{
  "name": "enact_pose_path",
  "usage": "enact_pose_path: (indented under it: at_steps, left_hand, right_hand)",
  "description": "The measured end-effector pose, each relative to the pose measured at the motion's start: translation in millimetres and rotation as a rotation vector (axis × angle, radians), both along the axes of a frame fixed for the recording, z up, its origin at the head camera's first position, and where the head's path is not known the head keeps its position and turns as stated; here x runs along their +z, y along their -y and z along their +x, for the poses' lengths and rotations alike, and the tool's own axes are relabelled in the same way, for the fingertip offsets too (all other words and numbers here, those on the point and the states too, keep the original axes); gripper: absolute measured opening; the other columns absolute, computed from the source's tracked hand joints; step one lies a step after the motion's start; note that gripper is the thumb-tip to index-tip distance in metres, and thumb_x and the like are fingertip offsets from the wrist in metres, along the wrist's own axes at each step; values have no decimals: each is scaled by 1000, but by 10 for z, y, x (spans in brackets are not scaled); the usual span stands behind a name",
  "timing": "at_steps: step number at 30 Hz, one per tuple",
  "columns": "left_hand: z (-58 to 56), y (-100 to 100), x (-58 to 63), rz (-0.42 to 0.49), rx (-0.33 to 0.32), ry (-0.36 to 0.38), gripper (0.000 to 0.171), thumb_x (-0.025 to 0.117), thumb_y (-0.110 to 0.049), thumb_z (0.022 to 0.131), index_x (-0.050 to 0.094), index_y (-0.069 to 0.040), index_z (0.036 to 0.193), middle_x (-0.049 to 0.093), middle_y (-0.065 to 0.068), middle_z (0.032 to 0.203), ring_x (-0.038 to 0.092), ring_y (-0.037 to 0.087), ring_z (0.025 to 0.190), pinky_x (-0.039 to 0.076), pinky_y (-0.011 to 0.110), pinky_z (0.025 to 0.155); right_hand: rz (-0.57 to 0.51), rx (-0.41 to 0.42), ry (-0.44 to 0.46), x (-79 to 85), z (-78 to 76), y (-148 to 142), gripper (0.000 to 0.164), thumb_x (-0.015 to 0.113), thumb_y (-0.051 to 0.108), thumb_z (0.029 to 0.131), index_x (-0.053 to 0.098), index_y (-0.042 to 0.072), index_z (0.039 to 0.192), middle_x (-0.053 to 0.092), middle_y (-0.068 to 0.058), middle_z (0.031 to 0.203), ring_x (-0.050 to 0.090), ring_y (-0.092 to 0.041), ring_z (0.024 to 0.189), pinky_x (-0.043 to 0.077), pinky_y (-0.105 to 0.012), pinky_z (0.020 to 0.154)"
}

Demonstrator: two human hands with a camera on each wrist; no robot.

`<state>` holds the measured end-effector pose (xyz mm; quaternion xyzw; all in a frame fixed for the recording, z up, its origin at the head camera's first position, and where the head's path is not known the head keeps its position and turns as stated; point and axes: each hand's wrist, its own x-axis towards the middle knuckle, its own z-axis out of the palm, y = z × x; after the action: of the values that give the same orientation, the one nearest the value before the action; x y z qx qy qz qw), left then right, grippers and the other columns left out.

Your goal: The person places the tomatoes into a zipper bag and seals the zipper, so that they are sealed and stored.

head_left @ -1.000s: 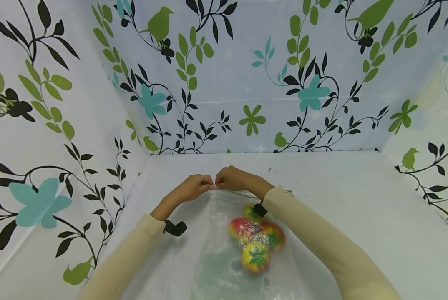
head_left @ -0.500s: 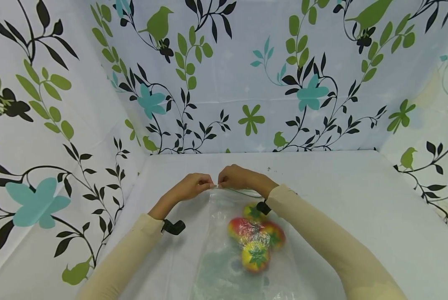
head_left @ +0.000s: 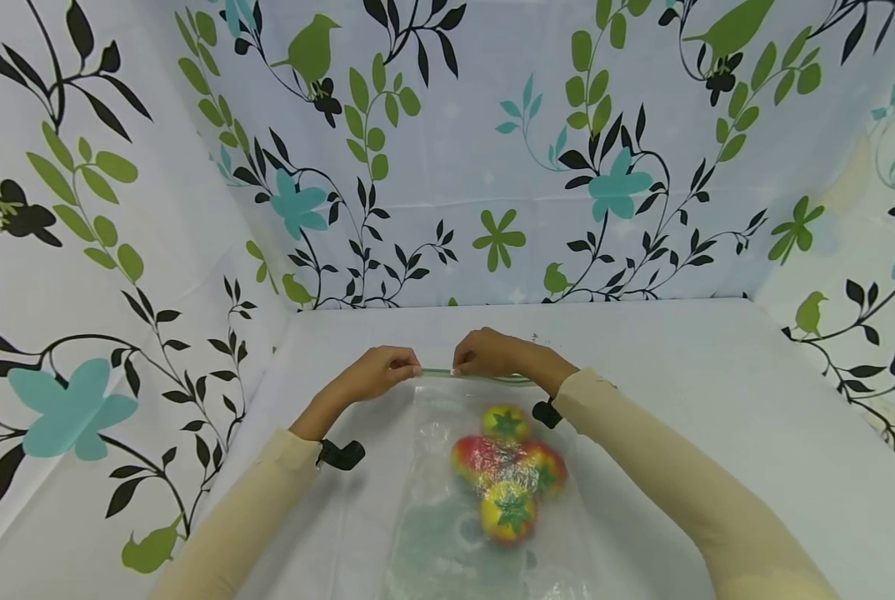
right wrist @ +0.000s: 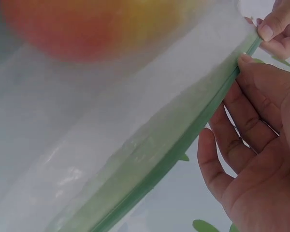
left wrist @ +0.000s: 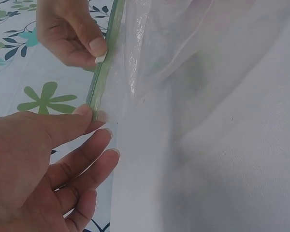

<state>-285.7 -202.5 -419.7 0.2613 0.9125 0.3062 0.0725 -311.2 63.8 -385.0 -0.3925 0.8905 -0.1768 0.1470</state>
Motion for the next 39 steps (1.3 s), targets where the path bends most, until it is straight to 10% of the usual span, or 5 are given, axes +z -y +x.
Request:
enact_pose_path:
  at_steps: [39]
  left_hand:
    - [34,165,-56,13,8,55,17,60,-22,108,74,-12,103,72,3,100,59,17,94,49,38,85]
  right_hand:
    - [20,-90,32,-15,46,-1160,19,68,23,103,79,11,113,76,1,106,68,-16,100,56,-45,95]
